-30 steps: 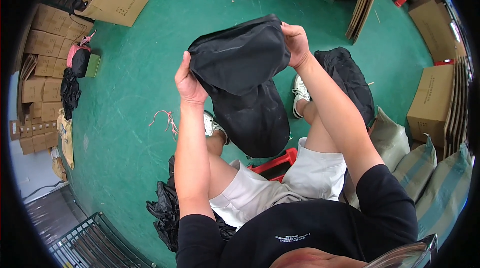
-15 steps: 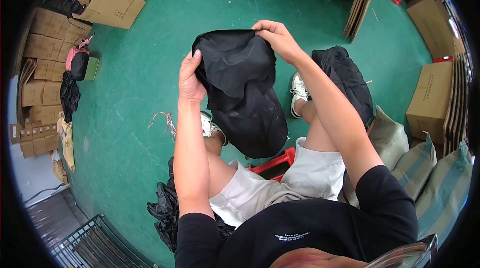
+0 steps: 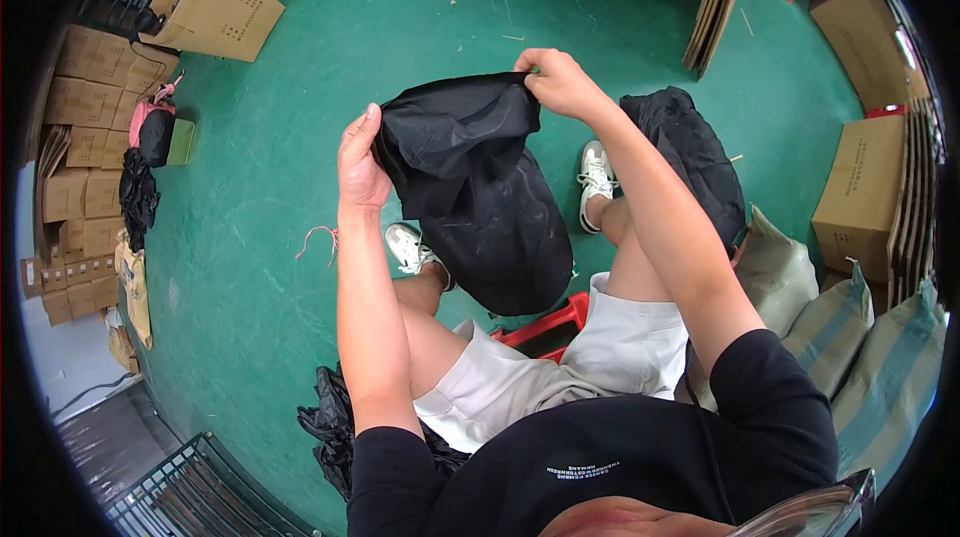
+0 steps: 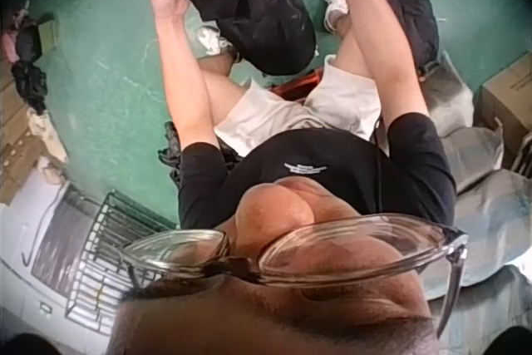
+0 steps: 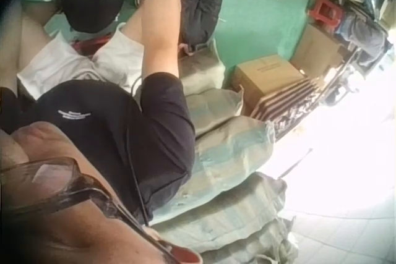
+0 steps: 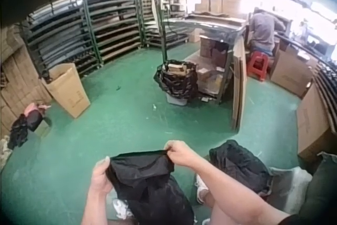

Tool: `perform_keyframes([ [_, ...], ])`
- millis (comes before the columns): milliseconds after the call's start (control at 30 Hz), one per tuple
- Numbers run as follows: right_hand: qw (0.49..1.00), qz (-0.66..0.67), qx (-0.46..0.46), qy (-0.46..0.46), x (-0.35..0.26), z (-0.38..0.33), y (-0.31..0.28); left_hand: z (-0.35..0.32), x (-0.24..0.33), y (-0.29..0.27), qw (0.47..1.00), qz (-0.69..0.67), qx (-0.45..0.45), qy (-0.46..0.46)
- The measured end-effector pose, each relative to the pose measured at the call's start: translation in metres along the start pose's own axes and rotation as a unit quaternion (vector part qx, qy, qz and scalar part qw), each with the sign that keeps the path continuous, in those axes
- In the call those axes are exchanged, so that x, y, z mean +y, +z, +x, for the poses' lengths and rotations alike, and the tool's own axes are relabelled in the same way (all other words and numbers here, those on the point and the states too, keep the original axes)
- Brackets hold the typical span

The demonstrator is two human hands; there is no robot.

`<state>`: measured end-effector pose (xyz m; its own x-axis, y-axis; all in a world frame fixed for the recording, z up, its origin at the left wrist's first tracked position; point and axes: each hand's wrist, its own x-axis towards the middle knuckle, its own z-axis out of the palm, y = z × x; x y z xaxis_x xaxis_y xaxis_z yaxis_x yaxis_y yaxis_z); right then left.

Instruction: The recorder is inspecting black fabric bags or covers, turning them inside out and checking their quality.

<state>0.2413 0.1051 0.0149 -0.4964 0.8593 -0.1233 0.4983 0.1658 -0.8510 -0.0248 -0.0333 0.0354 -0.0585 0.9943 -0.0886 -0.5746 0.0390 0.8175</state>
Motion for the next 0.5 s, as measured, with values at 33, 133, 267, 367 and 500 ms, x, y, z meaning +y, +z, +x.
perform_keyframes([
  [33, 0.998, -0.056, 0.020, -0.024, 0.002, 0.001, 0.002, 0.000, 0.001, 0.002, 1.000, 0.007, -0.007, 0.001],
  [133, 0.985, -0.141, 0.093, -0.046, 0.013, 0.006, 0.010, -0.001, -0.001, 0.007, 1.000, 0.006, -0.015, 0.003],
  [267, 0.980, -0.161, 0.116, 0.017, 0.014, 0.007, 0.016, -0.001, -0.004, 0.013, 0.999, -0.034, 0.013, 0.009],
  [367, 0.988, -0.088, 0.109, 0.061, 0.013, 0.015, 0.012, 0.003, 0.001, 0.012, 0.997, -0.036, 0.058, 0.031],
  [500, 0.718, 0.675, -0.165, 0.044, -0.002, 0.003, -0.009, -0.001, 0.004, 0.000, 0.991, -0.021, 0.127, 0.037],
])
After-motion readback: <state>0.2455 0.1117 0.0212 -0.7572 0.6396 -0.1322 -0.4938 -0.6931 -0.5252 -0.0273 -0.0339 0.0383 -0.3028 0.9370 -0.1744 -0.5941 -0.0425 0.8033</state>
